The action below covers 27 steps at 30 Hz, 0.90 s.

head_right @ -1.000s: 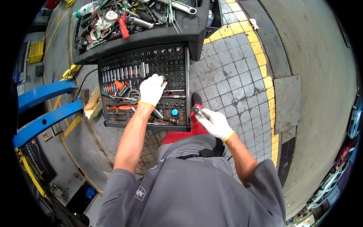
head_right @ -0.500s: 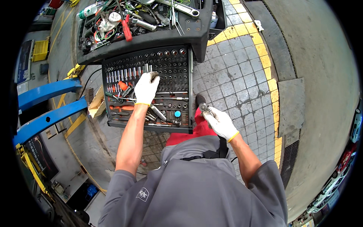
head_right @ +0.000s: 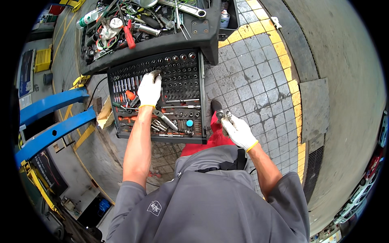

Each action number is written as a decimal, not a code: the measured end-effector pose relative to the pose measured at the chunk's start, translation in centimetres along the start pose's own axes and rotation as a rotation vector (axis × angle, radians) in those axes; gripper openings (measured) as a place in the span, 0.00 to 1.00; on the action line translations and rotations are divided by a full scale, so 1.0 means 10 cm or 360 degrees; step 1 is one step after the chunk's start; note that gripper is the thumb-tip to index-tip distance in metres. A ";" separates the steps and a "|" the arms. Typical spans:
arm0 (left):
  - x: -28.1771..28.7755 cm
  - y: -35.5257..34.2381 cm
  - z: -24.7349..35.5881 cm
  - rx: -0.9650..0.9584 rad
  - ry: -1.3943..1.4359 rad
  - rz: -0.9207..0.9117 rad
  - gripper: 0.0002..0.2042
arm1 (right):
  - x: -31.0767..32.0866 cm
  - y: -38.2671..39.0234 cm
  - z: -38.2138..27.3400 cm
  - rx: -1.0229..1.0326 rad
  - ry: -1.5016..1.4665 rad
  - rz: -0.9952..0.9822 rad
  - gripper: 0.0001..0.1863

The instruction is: The person selects a socket and ratchet from a tool cart and proceeds to work underneath a raised vehicle. They use the ratchet to loosen and remove bolts from the car's undercarriage, specifically targeting the suspension or exhaust components. The person then uses a wrench to further adjust parts before removing a bolt and placing it in a cardboard box.

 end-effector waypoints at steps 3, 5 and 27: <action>0.05 0.00 -0.03 -0.0089 0.0020 0.0103 0.09 | 0.03 -0.01 -0.01 0.0003 -0.0025 0.0008 0.17; 0.03 -0.01 -0.07 -0.0088 -0.0006 0.0099 0.09 | 0.03 -0.01 -0.03 -0.0008 -0.0054 0.0009 0.16; -0.01 -0.16 -0.05 -0.0020 -0.0008 -0.0080 0.10 | 0.04 -0.03 0.02 -0.0048 -0.0109 0.0022 0.17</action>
Point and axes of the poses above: each hand's wrist, its own y-axis away from the middle knuckle, its own x-axis out of the back of the hand, z = x × y, the point moved 9 cm from there along -y, towards the middle knuckle, and after that the axes turned 1 degree about x, right-handed, at the moved point
